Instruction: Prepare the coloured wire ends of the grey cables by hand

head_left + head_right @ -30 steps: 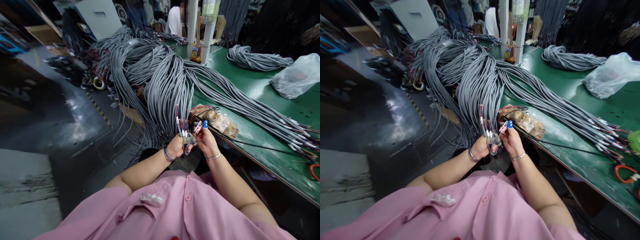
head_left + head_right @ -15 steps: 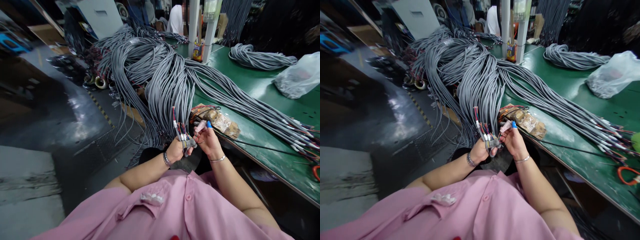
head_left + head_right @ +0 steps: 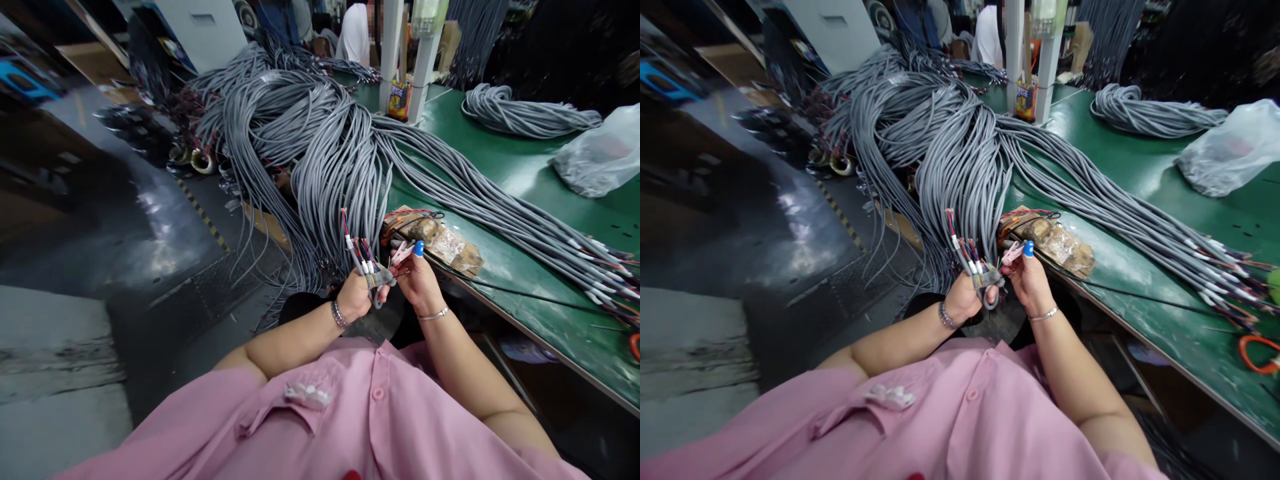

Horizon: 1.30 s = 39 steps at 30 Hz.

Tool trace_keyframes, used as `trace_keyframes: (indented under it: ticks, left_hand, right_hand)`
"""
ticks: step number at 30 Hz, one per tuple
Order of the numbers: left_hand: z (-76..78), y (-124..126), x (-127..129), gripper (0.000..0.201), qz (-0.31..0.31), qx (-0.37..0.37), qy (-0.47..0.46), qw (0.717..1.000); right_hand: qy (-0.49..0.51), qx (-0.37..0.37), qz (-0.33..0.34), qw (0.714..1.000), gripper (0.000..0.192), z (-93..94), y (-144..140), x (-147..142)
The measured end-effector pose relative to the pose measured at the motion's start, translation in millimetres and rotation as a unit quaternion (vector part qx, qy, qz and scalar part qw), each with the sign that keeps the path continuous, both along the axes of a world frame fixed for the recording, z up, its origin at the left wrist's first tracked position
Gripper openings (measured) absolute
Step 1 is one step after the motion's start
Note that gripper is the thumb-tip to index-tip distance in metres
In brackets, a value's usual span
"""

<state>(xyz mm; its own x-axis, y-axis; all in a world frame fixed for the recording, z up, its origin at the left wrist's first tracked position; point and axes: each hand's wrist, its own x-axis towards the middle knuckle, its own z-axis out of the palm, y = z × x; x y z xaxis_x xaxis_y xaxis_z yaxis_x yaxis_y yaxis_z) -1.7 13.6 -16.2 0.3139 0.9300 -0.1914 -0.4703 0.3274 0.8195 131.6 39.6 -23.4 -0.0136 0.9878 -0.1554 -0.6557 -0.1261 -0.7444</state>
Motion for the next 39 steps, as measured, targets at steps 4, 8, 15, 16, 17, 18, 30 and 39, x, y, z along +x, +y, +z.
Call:
trace_keyframes:
  ticks: [4,8,15,16,17,18,30,39]
  left_hand:
    - [-0.8,0.0,0.3,0.028,-0.005,0.003,0.006,1.000]
    - [-1.1,-0.2,0.4,0.025,-0.003,0.009,0.003,1.000]
    - [0.8,-7.0,-2.6,0.026,-0.002,0.020,0.023,1.000]
    - [1.0,-9.2,-3.3,0.027,-0.001,0.025,0.029,0.999]
    - [1.1,-11.4,-3.8,0.027,0.002,0.030,0.033,0.999]
    - [1.2,-13.4,-4.1,0.027,0.008,0.034,0.036,0.999]
    - [9.0,-5.6,5.7,0.030,0.044,0.004,0.018,0.999]
    - [5.4,-4.6,7.2,0.030,0.050,0.008,0.033,0.998]
  right_hand:
    - [0.055,-0.010,-0.024,0.998,0.034,2.8,4.1,-2.5]
    - [0.072,-0.016,-0.023,0.997,0.033,1.5,3.3,-3.4]
    - [0.089,-0.036,0.022,0.995,0.043,3.7,-2.5,2.0]
    - [0.085,-0.034,0.029,0.995,0.042,4.7,-3.6,3.2]
    - [0.077,-0.031,0.033,0.996,0.040,5.6,-4.8,4.2]
    - [0.066,-0.029,0.031,0.997,0.037,6.2,-5.8,5.1]
    - [0.036,-0.008,0.011,0.999,0.037,-3.1,-0.9,-1.1]
    - [0.078,-0.027,-0.009,0.997,0.037,5.0,5.6,-7.7]
